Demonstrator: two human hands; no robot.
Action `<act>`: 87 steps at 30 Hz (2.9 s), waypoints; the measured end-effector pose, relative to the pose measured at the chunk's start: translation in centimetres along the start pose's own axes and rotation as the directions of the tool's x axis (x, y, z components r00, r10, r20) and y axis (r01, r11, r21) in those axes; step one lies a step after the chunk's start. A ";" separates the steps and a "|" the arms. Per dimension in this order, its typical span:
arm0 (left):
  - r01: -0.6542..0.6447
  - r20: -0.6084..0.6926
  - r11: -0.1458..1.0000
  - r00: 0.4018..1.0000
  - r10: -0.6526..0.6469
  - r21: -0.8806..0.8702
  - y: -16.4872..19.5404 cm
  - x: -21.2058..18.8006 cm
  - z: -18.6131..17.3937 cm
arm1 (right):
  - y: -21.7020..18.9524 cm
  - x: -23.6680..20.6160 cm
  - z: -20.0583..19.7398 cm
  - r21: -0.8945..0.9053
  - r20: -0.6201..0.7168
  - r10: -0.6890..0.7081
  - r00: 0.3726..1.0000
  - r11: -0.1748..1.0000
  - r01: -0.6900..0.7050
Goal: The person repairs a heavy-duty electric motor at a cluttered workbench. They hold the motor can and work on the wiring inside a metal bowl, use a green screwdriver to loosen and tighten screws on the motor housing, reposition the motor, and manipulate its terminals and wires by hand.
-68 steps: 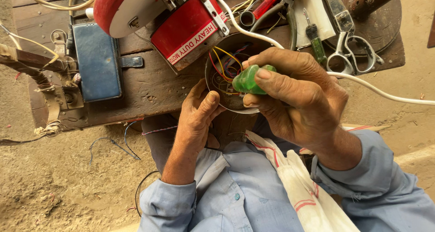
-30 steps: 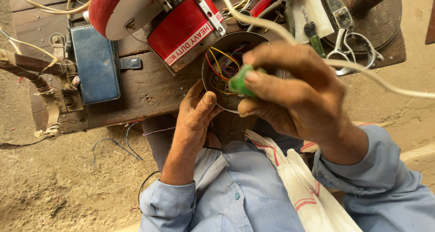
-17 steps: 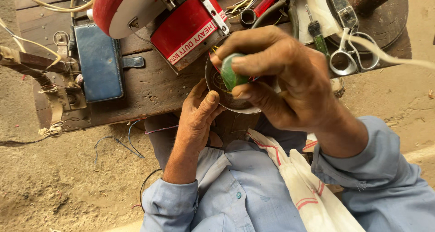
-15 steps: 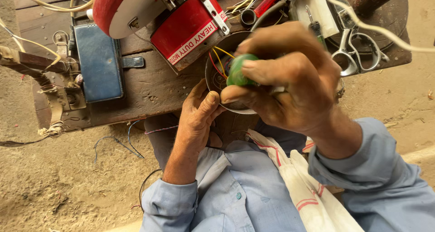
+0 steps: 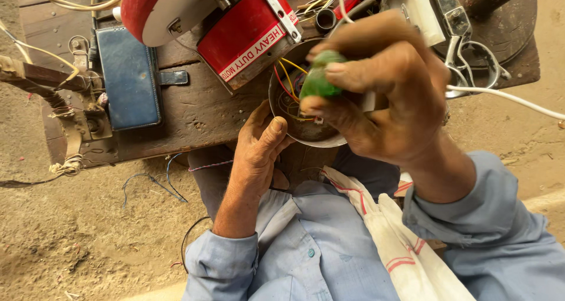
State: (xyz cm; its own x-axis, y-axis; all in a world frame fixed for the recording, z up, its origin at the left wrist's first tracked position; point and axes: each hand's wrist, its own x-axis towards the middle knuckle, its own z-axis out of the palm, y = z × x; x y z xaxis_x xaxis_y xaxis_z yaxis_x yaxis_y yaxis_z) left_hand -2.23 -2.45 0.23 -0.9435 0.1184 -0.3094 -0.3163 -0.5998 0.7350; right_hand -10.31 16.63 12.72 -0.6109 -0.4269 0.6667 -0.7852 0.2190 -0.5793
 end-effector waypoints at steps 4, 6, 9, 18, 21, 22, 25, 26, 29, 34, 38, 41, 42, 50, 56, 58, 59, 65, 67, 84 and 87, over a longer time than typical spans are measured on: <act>0.019 -0.035 1.000 0.999 -0.019 -0.016 0.0 0.3 0.2 | 0.1 -0.1 0.0 -0.174 -0.026 -0.042 0.999 0.984 0.037; 0.021 -0.039 1.000 0.999 -0.021 -0.004 0.0 0.2 0.2 | -0.1 -0.1 -0.1 -0.128 -0.025 -0.041 0.999 0.991 0.038; 0.011 -0.034 1.000 0.999 -0.011 -0.014 -0.1 0.2 0.2 | -0.6 0.0 -0.1 -0.070 -0.028 -0.050 0.998 0.996 0.048; 0.008 -0.047 1.000 0.999 -0.008 0.003 -0.1 0.2 0.2 | -0.9 -0.1 -0.7 -0.084 -0.014 -0.037 0.999 0.996 0.036; 0.024 -0.058 1.000 0.998 -0.023 0.003 -0.1 0.2 0.2 | -0.7 -0.3 -0.8 -0.127 -0.037 -0.043 0.998 0.991 0.038; 0.017 -0.051 1.000 0.999 -0.017 -0.001 -0.1 0.2 0.2 | -0.6 -0.3 -0.9 -0.137 -0.041 -0.046 0.998 0.990 0.040; -0.004 -0.031 1.000 1.000 0.003 -0.006 0.0 0.2 0.3 | -0.6 -0.2 -0.8 -0.101 -0.007 -0.020 1.000 0.995 0.019; -0.003 -0.024 1.000 1.000 0.003 -0.003 0.1 0.2 0.3 | -0.7 -0.3 -0.7 -0.096 -0.012 -0.012 1.000 0.995 0.011; 0.001 -0.027 1.000 1.000 -0.001 0.011 0.2 0.2 0.3 | -1.1 -0.4 -0.5 -0.080 -0.029 0.002 1.000 0.997 -0.004; 0.018 -0.051 1.000 0.999 -0.017 0.018 0.2 0.3 0.3 | -1.2 -0.4 -0.5 -0.152 -0.011 -0.046 0.999 0.987 0.044; 0.007 -0.041 1.000 0.999 -0.007 0.014 0.2 0.2 0.4 | -0.9 -0.1 -0.7 -0.058 0.011 -0.061 0.998 0.996 0.062; 0.007 -0.048 1.000 0.999 -0.007 0.013 0.2 0.1 0.3 | -0.5 0.2 -0.6 -0.175 -0.028 -0.132 0.991 0.977 0.125; 0.006 -0.046 1.000 0.999 -0.006 0.009 0.2 0.2 0.3 | -0.4 0.1 -0.5 -0.248 -0.045 -0.168 0.985 0.957 0.152; 0.003 -0.051 1.000 0.999 -0.003 0.005 0.2 0.1 0.4 | -0.3 -0.2 -0.3 -0.109 -0.038 -0.154 0.987 0.983 0.150; 0.001 -0.047 1.000 0.999 -0.002 -0.022 0.0 0.0 0.3 | -0.4 -0.2 -0.2 -0.120 -0.021 -0.112 0.993 0.987 0.109; -0.005 -0.047 1.000 0.999 0.004 -0.011 0.0 0.0 0.2 | -0.8 -0.4 -0.3 -0.108 -0.025 -0.111 0.994 0.988 0.107; -0.005 -0.051 1.000 0.999 0.005 -0.012 0.0 0.1 0.2 | -1.0 -0.4 -0.3 -0.116 -0.032 -0.109 0.994 0.988 0.104; -0.011 -0.049 0.999 0.999 0.010 -0.037 -0.1 0.1 0.4 | -1.0 0.0 0.0 -0.168 -0.047 -0.128 0.991 0.979 0.119; -0.009 -0.052 0.999 0.999 0.007 -0.041 -0.1 0.0 0.4 | -0.9 0.1 0.0 -0.160 -0.033 -0.117 0.993 0.981 0.110; -0.023 -0.067 1.000 0.998 0.021 -0.020 -0.2 0.1 0.4 | -1.6 -0.1 -0.6 -0.031 0.037 -0.012 0.999 0.999 0.014; -0.023 -0.063 0.999 0.998 0.020 -0.049 -0.3 0.1 0.4 | -2.1 -0.2 -0.6 -0.098 0.036 -0.033 0.999 0.995 0.036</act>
State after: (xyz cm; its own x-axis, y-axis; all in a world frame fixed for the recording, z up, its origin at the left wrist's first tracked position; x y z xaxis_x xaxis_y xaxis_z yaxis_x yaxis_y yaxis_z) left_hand -2.33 -1.93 0.27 -0.9415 0.0567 -0.3321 -0.2895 -0.6402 0.7116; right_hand -8.62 16.80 14.06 -0.5808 -0.4649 0.6682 -0.8129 0.2881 -0.5062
